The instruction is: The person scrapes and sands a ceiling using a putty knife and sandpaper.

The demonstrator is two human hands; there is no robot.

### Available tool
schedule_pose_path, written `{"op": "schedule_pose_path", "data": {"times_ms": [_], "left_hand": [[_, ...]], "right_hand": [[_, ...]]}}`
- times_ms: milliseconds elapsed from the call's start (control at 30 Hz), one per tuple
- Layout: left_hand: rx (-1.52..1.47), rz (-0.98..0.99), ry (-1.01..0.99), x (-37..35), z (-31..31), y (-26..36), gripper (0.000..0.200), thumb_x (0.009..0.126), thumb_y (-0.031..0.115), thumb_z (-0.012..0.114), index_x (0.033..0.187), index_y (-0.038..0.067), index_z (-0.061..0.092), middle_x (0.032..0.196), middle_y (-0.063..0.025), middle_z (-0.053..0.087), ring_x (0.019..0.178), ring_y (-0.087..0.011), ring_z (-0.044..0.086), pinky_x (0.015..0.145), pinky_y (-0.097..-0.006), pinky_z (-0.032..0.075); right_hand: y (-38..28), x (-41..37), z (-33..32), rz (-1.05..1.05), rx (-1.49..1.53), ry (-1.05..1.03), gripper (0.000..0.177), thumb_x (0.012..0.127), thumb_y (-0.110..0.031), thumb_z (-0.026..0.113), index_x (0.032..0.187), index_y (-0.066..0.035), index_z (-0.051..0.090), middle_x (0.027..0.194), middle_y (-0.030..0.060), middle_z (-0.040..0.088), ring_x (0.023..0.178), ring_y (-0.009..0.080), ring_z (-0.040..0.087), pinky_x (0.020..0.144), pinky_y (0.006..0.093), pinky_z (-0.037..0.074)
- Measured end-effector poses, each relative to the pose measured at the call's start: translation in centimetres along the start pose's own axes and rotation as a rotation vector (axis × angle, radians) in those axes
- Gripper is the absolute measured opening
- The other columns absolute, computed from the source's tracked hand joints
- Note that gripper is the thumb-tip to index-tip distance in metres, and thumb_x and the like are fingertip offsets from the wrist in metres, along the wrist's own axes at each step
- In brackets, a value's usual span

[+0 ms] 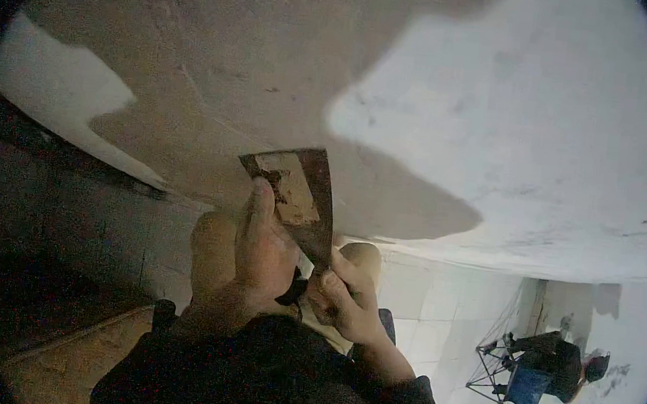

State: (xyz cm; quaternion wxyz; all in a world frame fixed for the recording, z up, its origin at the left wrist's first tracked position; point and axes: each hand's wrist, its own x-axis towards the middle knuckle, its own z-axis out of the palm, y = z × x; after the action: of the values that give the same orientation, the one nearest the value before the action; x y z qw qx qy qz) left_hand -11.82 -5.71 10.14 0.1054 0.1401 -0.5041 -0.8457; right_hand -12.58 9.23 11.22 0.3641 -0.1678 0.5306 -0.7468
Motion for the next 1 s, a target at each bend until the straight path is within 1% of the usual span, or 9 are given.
{"op": "schedule_pose_path", "data": {"times_ms": [100, 167, 300, 433, 567, 633, 700, 867, 1000], "left_hand": [[0.083, 0.064, -0.007, -1.0, 0.6, 1.5, 0.05, 0.097, 0.044, 0.033, 0.115, 0.0, 0.046, 0.108, -0.0144, 0.055, 0.101, -0.023, 0.056, 0.081, -0.0349, 0.05], [-0.413, -0.099, -0.116, 0.7, -0.9, -0.2, 0.047, 0.098, 0.042, 0.034, 0.113, -0.001, 0.047, 0.106, -0.0145, 0.057, 0.101, -0.0229, 0.056, 0.081, -0.0329, 0.05], [-0.163, 0.052, 0.036, 3.4, -0.8, -0.9, 0.047, 0.099, 0.042, 0.033, 0.098, -0.001, 0.052, 0.085, -0.0069, 0.056, 0.074, -0.0118, 0.055, 0.064, -0.0255, 0.046], [0.026, 0.122, -0.003, 3.8, 0.0, -0.3, 0.044, 0.099, 0.04, 0.035, 0.094, 0.0, 0.052, 0.084, -0.0065, 0.056, 0.074, -0.0102, 0.054, 0.064, -0.0258, 0.046], [-0.067, 0.12, 0.087, 4.2, -0.3, 0.2, 0.047, 0.098, 0.04, 0.038, 0.108, -0.003, 0.053, 0.096, -0.0109, 0.058, 0.086, -0.0171, 0.054, 0.08, -0.031, 0.044], [0.007, 0.18, 0.103, 5.1, -1.1, 0.2, 0.046, 0.098, 0.04, 0.039, 0.11, -0.003, 0.052, 0.096, -0.0115, 0.058, 0.086, -0.0177, 0.054, 0.079, -0.0313, 0.044], [0.045, 0.154, 0.16, 8.9, -0.2, -1.8, 0.043, 0.099, 0.039, 0.036, 0.096, -0.001, 0.051, 0.083, -0.008, 0.056, 0.075, -0.0135, 0.052, 0.067, -0.0277, 0.044], [0.005, 0.173, 0.13, 13.0, 4.8, -8.0, 0.042, 0.1, 0.036, 0.033, 0.087, -0.001, 0.05, 0.074, -0.0069, 0.053, 0.068, -0.0116, 0.049, 0.06, -0.0268, 0.043], [0.009, 0.128, 0.016, 14.7, 4.0, -11.9, 0.042, 0.099, 0.036, 0.036, 0.096, -0.003, 0.052, 0.082, -0.0108, 0.059, 0.057, -0.0174, 0.057, 0.05, -0.0289, 0.05]], "right_hand": [[0.9, -0.9, -0.7, -0.052, -0.23, 0.044, 0.048, 0.098, -0.02, 0.041, 0.14, 0.001, 0.03, 0.069, -0.0003, 0.044, 0.057, 0.0068, 0.04, 0.051, 0.0217, 0.036], [2.1, -0.2, -0.6, -0.063, -0.184, 0.085, 0.048, 0.097, -0.022, 0.043, 0.137, 0.002, 0.031, 0.069, 0.0014, 0.045, 0.055, 0.0076, 0.041, 0.049, 0.0226, 0.036], [3.6, 2.1, 0.2, -0.07, 0.067, 0.156, 0.049, 0.094, -0.026, 0.047, 0.129, 0.005, 0.032, 0.066, 0.0056, 0.045, 0.043, 0.0108, 0.042, 0.037, 0.0242, 0.032], [3.4, 1.6, -0.1, -0.065, 0.093, 0.244, 0.053, 0.094, -0.025, 0.046, 0.135, 0.002, 0.025, 0.077, 0.0085, 0.049, 0.045, 0.0102, 0.044, 0.037, 0.0228, 0.032], [4.2, 2.8, 0.7, -0.076, -0.051, 0.314, 0.055, 0.095, -0.027, 0.043, 0.139, -0.002, 0.021, 0.084, 0.0098, 0.051, 0.045, 0.009, 0.044, 0.037, 0.0216, 0.033], [5.3, 4.6, 0.1, -0.121, -0.13, 0.313, 0.056, 0.095, -0.027, 0.042, 0.14, -0.004, 0.018, 0.088, 0.0105, 0.052, 0.046, 0.0091, 0.044, 0.038, 0.0216, 0.034], [8.1, 6.9, -4.9, -0.205, -0.31, 0.307, 0.056, 0.096, -0.027, 0.041, 0.141, -0.004, 0.017, 0.094, 0.0112, 0.053, 0.049, 0.0094, 0.046, 0.04, 0.0213, 0.037], [6.0, 6.7, -11.0, -0.036, -0.087, 0.362, 0.05, 0.095, -0.015, 0.04, 0.14, 0.005, 0.027, 0.136, 0.0167, 0.041, 0.122, 0.0227, 0.041, 0.101, 0.0311, 0.031], [5.6, 7.0, -12.2, -0.12, -0.159, 0.347, 0.05, 0.095, -0.016, 0.04, 0.139, 0.005, 0.027, 0.134, 0.0163, 0.043, 0.119, 0.0202, 0.042, 0.1, 0.029, 0.031]]}}
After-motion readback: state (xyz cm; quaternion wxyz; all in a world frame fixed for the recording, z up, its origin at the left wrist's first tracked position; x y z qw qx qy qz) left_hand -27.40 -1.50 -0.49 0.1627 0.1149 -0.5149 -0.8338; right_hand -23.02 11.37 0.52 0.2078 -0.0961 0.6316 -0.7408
